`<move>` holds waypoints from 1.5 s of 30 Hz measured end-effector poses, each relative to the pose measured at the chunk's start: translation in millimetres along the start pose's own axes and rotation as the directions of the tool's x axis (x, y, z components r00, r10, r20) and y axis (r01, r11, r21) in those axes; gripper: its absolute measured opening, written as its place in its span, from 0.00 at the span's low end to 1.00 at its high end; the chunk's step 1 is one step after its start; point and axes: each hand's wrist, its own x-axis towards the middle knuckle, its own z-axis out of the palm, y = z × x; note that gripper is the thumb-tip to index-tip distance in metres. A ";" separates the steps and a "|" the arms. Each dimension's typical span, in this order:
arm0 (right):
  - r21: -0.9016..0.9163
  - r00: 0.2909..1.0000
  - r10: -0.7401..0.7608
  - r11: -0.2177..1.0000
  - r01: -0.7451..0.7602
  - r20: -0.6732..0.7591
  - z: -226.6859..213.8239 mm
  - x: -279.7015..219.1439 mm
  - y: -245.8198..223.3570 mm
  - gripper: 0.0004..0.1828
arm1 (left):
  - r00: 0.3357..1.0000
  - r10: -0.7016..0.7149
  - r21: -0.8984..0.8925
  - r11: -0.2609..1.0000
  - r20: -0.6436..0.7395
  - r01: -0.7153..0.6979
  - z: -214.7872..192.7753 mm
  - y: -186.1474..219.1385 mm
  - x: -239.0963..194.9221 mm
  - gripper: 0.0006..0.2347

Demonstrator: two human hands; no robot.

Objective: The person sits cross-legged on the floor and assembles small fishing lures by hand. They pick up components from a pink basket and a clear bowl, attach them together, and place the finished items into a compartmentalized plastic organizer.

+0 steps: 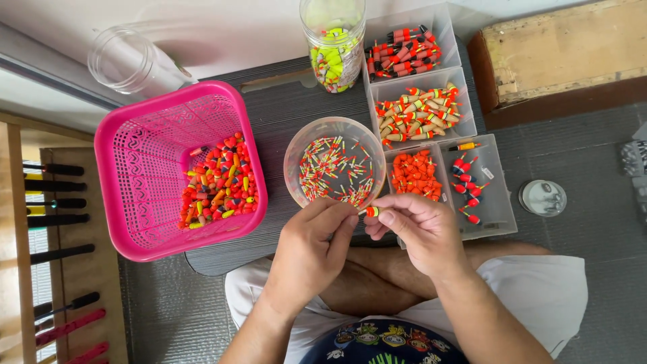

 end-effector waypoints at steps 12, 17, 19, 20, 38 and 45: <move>-0.146 0.998 -0.056 0.987 0.060 0.036 -1.7 -4.4 -3.3 0.09 | 0.990 0.130 0.125 0.983 0.055 -0.136 -3.2 0.9 -6.7 0.02; -0.476 0.946 -0.224 0.823 0.312 0.232 -6.5 -0.5 -26.0 0.06 | 0.976 0.145 0.188 0.966 0.165 -0.175 -5.0 0.8 -9.4 0.04; -0.520 0.929 -0.260 0.773 0.363 0.263 -6.1 0.1 -27.1 0.05 | 0.975 0.144 0.172 0.970 0.169 -0.173 -3.0 -0.7 -10.6 0.04; -0.500 0.929 -0.254 0.787 0.360 0.269 -4.8 0.1 -26.9 0.06 | 0.975 0.149 0.180 0.967 0.162 -0.178 -1.5 -2.2 -12.1 0.05; -0.358 0.998 -0.040 0.932 0.052 0.041 5.2 -9.8 -14.5 0.10 | 0.985 -0.087 -0.090 0.991 0.147 0.101 -3.3 -6.5 -10.3 0.08; -0.514 0.991 -0.099 0.847 0.133 0.093 5.4 -14.0 -12.4 0.14 | 0.998 0.035 -0.102 0.994 0.052 -0.029 7.8 -13.6 -16.2 0.06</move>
